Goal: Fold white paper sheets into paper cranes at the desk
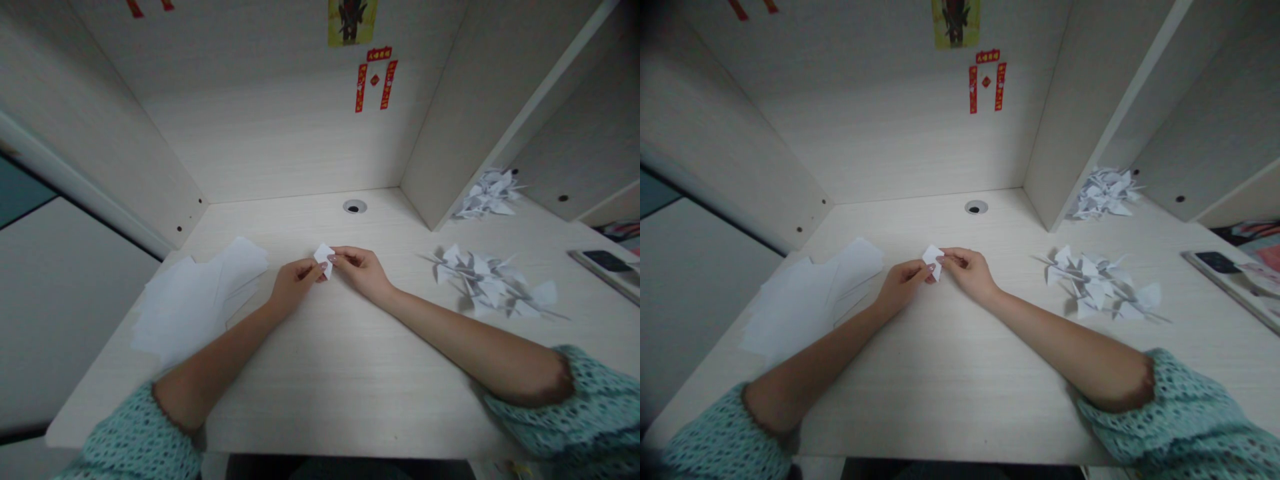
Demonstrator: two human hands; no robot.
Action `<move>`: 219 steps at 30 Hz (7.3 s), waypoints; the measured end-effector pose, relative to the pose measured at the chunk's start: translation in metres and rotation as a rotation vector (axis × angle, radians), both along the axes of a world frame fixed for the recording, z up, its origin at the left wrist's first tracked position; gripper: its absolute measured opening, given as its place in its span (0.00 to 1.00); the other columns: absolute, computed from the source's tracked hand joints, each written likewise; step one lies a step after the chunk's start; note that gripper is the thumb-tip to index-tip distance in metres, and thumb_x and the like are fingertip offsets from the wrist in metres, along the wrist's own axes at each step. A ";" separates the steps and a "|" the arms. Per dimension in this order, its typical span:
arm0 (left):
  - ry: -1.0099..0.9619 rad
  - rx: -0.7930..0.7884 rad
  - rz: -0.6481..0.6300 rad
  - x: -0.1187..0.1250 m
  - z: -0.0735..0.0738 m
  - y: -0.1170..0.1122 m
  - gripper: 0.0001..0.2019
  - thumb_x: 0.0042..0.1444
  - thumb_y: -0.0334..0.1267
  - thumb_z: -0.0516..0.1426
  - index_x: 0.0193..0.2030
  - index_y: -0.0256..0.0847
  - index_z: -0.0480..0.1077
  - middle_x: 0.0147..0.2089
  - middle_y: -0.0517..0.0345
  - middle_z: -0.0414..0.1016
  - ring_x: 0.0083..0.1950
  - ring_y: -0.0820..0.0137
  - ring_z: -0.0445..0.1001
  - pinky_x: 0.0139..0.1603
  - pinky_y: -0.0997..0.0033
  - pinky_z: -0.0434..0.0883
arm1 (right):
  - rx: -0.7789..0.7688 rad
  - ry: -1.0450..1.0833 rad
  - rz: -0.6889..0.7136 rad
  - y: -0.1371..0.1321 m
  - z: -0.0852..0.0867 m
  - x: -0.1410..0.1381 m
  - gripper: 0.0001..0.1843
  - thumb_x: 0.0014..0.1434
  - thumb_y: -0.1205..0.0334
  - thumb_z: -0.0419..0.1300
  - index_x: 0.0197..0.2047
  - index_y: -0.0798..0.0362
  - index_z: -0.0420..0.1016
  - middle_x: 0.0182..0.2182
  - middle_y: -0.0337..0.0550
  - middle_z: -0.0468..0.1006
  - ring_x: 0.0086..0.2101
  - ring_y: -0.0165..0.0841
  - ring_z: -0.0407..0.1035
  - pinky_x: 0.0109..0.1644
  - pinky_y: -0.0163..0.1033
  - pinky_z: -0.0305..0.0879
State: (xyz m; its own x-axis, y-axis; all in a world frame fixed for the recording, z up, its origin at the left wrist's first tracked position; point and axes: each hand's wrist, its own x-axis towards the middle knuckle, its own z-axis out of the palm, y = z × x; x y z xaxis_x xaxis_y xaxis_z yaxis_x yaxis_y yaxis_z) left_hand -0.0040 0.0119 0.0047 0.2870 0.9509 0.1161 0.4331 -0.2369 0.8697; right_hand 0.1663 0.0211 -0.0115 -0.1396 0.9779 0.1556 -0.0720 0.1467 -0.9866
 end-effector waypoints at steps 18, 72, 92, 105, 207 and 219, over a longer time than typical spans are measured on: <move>-0.104 -0.043 0.121 -0.002 -0.002 0.004 0.22 0.59 0.53 0.51 0.26 0.38 0.74 0.26 0.57 0.78 0.28 0.71 0.72 0.31 0.73 0.66 | 0.416 -0.320 -0.054 -0.009 0.006 0.001 0.19 0.54 0.55 0.64 0.49 0.47 0.77 0.29 0.40 0.71 0.32 0.31 0.65 0.39 0.39 0.63; -0.535 -0.078 0.048 0.001 -0.003 0.004 0.26 0.46 0.42 0.66 0.52 0.39 0.69 0.42 0.54 0.78 0.42 0.70 0.74 0.45 0.72 0.69 | 0.450 -0.335 -0.117 -0.004 0.008 0.006 0.02 0.53 0.60 0.66 0.30 0.48 0.79 0.33 0.41 0.76 0.40 0.36 0.69 0.51 0.47 0.59; -0.452 -0.123 0.011 0.002 0.000 0.002 0.20 0.47 0.45 0.65 0.45 0.37 0.72 0.34 0.58 0.76 0.33 0.73 0.72 0.36 0.73 0.67 | 0.574 -0.345 -0.188 -0.012 0.010 0.007 0.03 0.62 0.65 0.55 0.37 0.50 0.69 0.41 0.46 0.73 0.42 0.35 0.68 0.41 0.40 0.66; -0.461 -0.086 -0.023 0.000 -0.003 0.002 0.20 0.49 0.44 0.64 0.46 0.37 0.72 0.40 0.54 0.78 0.39 0.69 0.75 0.41 0.70 0.69 | 0.631 -0.357 -0.177 -0.017 0.011 0.008 0.14 0.58 0.63 0.61 0.48 0.47 0.73 0.43 0.42 0.80 0.43 0.34 0.74 0.48 0.41 0.69; -0.287 -0.027 0.142 0.000 -0.003 -0.001 0.21 0.57 0.42 0.54 0.55 0.35 0.70 0.39 0.55 0.78 0.36 0.70 0.74 0.36 0.74 0.67 | 0.571 -0.307 -0.044 -0.005 0.003 0.011 0.15 0.58 0.64 0.61 0.48 0.39 0.77 0.43 0.40 0.81 0.43 0.37 0.73 0.50 0.49 0.66; -0.422 -0.137 0.163 0.002 0.002 0.002 0.24 0.53 0.45 0.54 0.54 0.33 0.70 0.36 0.55 0.77 0.35 0.69 0.73 0.36 0.71 0.68 | 0.541 -0.329 -0.045 -0.007 0.007 0.011 0.14 0.63 0.62 0.55 0.48 0.41 0.77 0.43 0.41 0.81 0.43 0.36 0.72 0.51 0.48 0.66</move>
